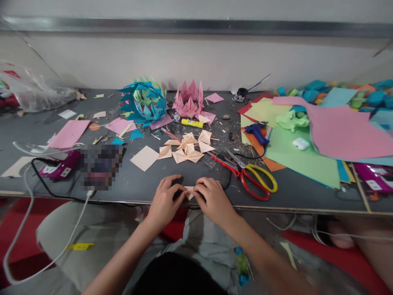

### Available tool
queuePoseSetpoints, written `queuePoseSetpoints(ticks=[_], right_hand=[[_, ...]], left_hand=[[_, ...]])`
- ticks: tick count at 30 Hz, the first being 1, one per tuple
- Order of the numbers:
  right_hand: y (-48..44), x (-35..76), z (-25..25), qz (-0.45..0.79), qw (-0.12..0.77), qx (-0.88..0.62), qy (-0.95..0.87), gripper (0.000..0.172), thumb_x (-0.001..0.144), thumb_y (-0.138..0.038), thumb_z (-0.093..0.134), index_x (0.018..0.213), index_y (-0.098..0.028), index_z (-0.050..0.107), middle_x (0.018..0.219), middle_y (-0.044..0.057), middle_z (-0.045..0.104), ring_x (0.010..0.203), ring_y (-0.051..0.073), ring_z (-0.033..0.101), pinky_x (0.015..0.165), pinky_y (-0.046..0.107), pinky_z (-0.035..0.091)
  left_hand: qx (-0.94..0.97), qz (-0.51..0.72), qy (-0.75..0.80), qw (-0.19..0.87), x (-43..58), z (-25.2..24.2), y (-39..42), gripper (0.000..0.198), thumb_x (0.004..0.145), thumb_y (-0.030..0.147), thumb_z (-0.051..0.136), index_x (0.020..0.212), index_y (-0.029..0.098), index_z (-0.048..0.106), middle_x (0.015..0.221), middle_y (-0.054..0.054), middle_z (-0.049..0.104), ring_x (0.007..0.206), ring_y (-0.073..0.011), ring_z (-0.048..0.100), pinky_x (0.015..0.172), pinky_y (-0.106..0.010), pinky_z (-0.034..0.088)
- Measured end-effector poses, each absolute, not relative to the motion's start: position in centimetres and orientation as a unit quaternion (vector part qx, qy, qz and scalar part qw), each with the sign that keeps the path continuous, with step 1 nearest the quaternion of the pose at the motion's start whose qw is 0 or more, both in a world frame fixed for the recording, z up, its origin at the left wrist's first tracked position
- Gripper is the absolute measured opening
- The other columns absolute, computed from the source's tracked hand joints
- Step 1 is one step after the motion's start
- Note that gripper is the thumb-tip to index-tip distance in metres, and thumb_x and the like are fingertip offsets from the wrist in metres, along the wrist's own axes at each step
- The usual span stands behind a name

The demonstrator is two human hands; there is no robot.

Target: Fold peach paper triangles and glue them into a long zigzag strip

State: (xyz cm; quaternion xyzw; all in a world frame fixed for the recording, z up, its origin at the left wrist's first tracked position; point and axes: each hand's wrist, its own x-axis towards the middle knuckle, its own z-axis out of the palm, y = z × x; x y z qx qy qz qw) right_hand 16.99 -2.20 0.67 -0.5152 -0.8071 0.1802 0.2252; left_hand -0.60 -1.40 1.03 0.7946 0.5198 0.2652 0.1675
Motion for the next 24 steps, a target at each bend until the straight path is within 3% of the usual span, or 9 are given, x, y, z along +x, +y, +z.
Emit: queuePoseSetpoints(ticks=[18, 22, 24], right_hand=[[-1.1, 15.6, 0.8, 0.171, 0.152, -0.598, -0.769, 0.015, 0.082, -0.029, 0.055, 0.07, -0.019, 0.056, 0.086, 0.003, 0.058, 0.083, 0.02, 0.05, 0.067, 0.031, 0.03], [-1.0, 15.8, 0.5, 0.169, 0.159, -0.606, -0.761, 0.014, 0.08, -0.028, 0.057, 0.07, -0.02, 0.054, 0.083, 0.003, 0.057, 0.082, 0.02, 0.05, 0.067, 0.031, 0.03], [-0.9, 16.2, 0.4, 0.175, 0.172, -0.602, -0.76, 0.014, 0.081, -0.03, 0.056, 0.072, -0.02, 0.053, 0.082, 0.003, 0.056, 0.08, 0.02, 0.05, 0.067, 0.031, 0.032]], left_hand=[[0.762, 0.217, 0.57, 0.218, 0.2, 2.2, -0.5, 0.009, 0.073, 0.017, 0.065, 0.064, 0.017, 0.062, 0.107, -0.01, 0.055, 0.107, -0.0262, 0.047, 0.09, -0.041, 0.042], [0.767, 0.218, 0.561, 0.224, 0.0, 2.1, -0.5, 0.001, 0.075, 0.017, 0.063, 0.075, 0.018, 0.063, 0.107, -0.009, 0.057, 0.108, -0.0254, 0.047, 0.089, -0.04, 0.042], [0.772, 0.218, 0.553, 0.226, -0.1, 1.9, -0.5, 0.007, 0.078, 0.017, 0.06, 0.08, 0.02, 0.065, 0.109, -0.007, 0.057, 0.11, -0.0251, 0.047, 0.09, -0.04, 0.042]])
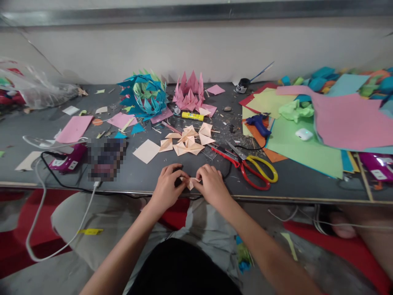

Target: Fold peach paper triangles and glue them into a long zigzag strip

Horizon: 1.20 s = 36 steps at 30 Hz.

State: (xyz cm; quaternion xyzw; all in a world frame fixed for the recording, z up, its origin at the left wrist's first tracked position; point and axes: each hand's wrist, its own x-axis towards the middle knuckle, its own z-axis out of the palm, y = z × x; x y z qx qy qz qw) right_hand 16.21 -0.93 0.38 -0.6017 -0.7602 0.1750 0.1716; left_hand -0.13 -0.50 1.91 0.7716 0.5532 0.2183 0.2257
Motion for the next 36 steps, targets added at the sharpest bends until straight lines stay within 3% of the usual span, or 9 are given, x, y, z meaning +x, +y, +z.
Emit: queuePoseSetpoints(ticks=[7, 10, 16, 20, 23, 30, 34, 36], right_hand=[[-0.8, 17.1, 0.3, 0.193, 0.19, -0.565, -0.779, 0.015, 0.083, -0.035, 0.056, 0.079, -0.02, 0.058, 0.085, 0.003, 0.059, 0.082, 0.019, 0.053, 0.073, 0.031, 0.038], [-1.7, 16.8, -0.1, 0.137, 0.22, -0.552, -0.793, 0.018, 0.085, -0.035, 0.053, 0.088, -0.02, 0.062, 0.089, 0.004, 0.062, 0.083, 0.019, 0.055, 0.075, 0.032, 0.04], [-3.6, 16.3, -0.8, 0.02, 0.27, -0.461, -0.845, 0.03, 0.09, -0.01, 0.037, 0.108, -0.016, 0.061, 0.101, 0.008, 0.066, 0.095, 0.017, 0.057, 0.084, 0.033, 0.042], [-3.6, 16.9, -0.7, 0.007, 0.264, -0.425, -0.866, 0.03, 0.089, -0.012, 0.041, 0.113, -0.016, 0.059, 0.105, 0.007, 0.067, 0.098, 0.017, 0.059, 0.084, 0.034, 0.042], [-3.8, 17.3, -0.7, 0.0, 0.263, -0.407, -0.875, 0.029, 0.088, -0.018, 0.046, 0.115, -0.015, 0.058, 0.109, 0.008, 0.066, 0.101, 0.019, 0.059, 0.083, 0.035, 0.042], [-4.6, 17.3, -0.5, 0.047, 0.329, -0.338, -0.88, 0.024, 0.089, -0.012, 0.042, 0.097, -0.018, 0.064, 0.084, 0.003, 0.071, 0.075, 0.012, 0.062, 0.066, 0.029, 0.045], [-2.1, 18.3, 2.3, 0.004, 0.374, -0.309, -0.875, 0.023, 0.086, -0.012, 0.049, 0.102, -0.021, 0.063, 0.083, 0.003, 0.071, 0.078, 0.013, 0.063, 0.067, 0.027, 0.048], [0.5, 19.1, 3.9, -0.092, 0.401, -0.34, -0.846, 0.028, 0.08, -0.009, 0.057, 0.101, -0.026, 0.063, 0.082, 0.002, 0.071, 0.077, 0.014, 0.063, 0.069, 0.028, 0.049]], left_hand=[[0.77, 0.218, 0.562, 0.207, -0.2, 1.8, -0.7, 0.013, 0.077, 0.014, 0.061, 0.084, 0.022, 0.067, 0.113, -0.006, 0.059, 0.108, -0.0248, 0.049, 0.089, -0.041, 0.043], [0.79, 0.232, 0.544, 0.163, -0.2, 1.2, -1.4, 0.015, 0.08, 0.014, 0.058, 0.088, 0.023, 0.067, 0.112, -0.005, 0.061, 0.103, -0.023, 0.053, 0.087, -0.04, 0.046], [0.867, 0.24, 0.433, 0.051, -0.8, -0.6, -2.6, 0.027, 0.09, 0.012, 0.039, 0.105, 0.015, 0.061, 0.107, -0.008, 0.066, 0.103, -0.0188, 0.059, 0.089, -0.035, 0.047], [0.886, 0.223, 0.405, 0.035, -1.4, -0.7, -3.0, 0.035, 0.09, 0.03, 0.041, 0.117, 0.013, 0.055, 0.117, -0.011, 0.061, 0.111, -0.022, 0.055, 0.094, -0.037, 0.045], [0.887, 0.219, 0.403, 0.041, -1.6, -0.6, -3.4, 0.042, 0.089, 0.032, 0.043, 0.125, 0.011, 0.048, 0.124, -0.011, 0.056, 0.116, -0.023, 0.051, 0.097, -0.039, 0.043], [0.871, 0.276, 0.386, 0.124, -4.1, 0.7, -2.1, 0.025, 0.089, 0.025, 0.044, 0.109, 0.017, 0.057, 0.115, -0.007, 0.062, 0.11, -0.0161, 0.055, 0.095, -0.032, 0.045], [0.786, 0.279, 0.551, 0.018, -7.8, 1.3, 1.7, 0.025, 0.087, 0.027, 0.048, 0.108, 0.018, 0.057, 0.121, -0.011, 0.057, 0.116, -0.023, 0.05, 0.098, -0.041, 0.041], [0.748, 0.234, 0.621, -0.015, -9.4, 1.3, 3.5, 0.04, 0.082, 0.036, 0.055, 0.115, 0.014, 0.053, 0.128, -0.015, 0.051, 0.121, -0.0298, 0.043, 0.098, -0.047, 0.039]])
